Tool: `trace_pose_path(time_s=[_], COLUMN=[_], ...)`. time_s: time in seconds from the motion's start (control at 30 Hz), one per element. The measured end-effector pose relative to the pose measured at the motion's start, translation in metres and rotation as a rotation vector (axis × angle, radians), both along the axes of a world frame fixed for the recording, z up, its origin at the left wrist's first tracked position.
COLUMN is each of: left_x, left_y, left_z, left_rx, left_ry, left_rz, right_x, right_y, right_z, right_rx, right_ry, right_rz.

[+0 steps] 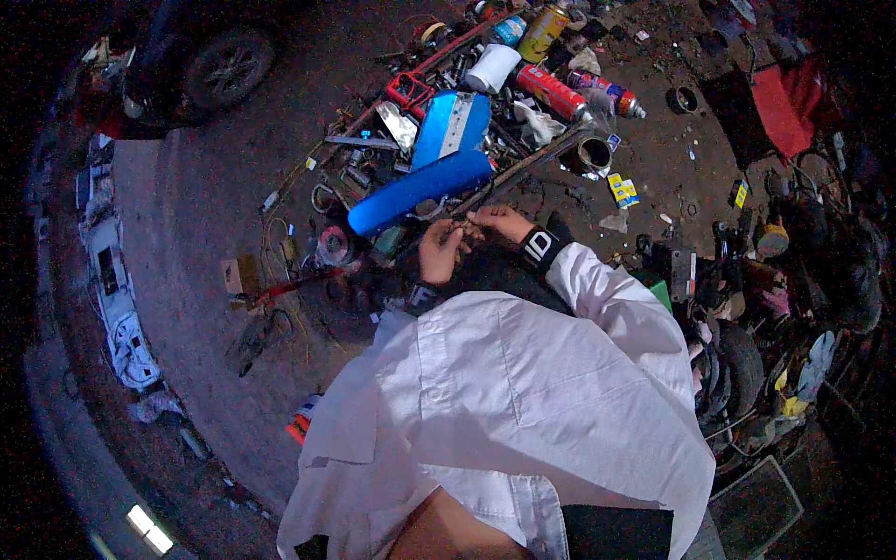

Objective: The person holds a blue plastic housing and repeatedly twists and adjusts small wires and connectors inside it. The hands manipulate the wires and components within the housing, occasionally repositioning the housing to access different areas.

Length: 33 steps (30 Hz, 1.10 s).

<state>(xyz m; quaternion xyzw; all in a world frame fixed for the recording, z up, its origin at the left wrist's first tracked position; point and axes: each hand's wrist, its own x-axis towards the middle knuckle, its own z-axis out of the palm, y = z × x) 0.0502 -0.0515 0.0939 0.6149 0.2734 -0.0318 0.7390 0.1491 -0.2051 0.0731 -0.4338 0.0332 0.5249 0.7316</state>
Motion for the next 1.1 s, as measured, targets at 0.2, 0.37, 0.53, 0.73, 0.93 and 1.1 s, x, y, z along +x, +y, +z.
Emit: trace_pose_path(time_s=[0.2,0.37,0.53,0.73,0.93,1.1], left_x=[0.001,0.009,0.008,-0.001,-0.009,-0.008], left_y=[-0.011,-0.007,-0.007,-0.015,-0.014,0.005], left_z=[0.047,0.046,0.032,0.026,0.009,-0.019], left_rx=[1.008,1.036,0.759,0.124,-0.441,-0.841], left_ry=[-0.251,-0.115,-0.192,-0.094,0.034,0.332], left_rz=[-0.029,-0.217,-0.097,0.249,0.499,0.409], right_x=[0.000,-0.006,-0.009,-0.015,-0.019,-0.022], right_y=[-0.005,-0.003,-0.005,0.002,0.009,0.004], right_z=[0.005,-0.019,-0.017,0.006,0.016,-0.008], right_rx=[-0.007,-0.043,-0.086,-0.256,-0.352,-0.328], right_ry=[0.044,-0.221,-0.267,-0.435,-0.504,-0.561], right_rz=[0.007,-0.022,0.016,-0.020,-0.016,-0.060])
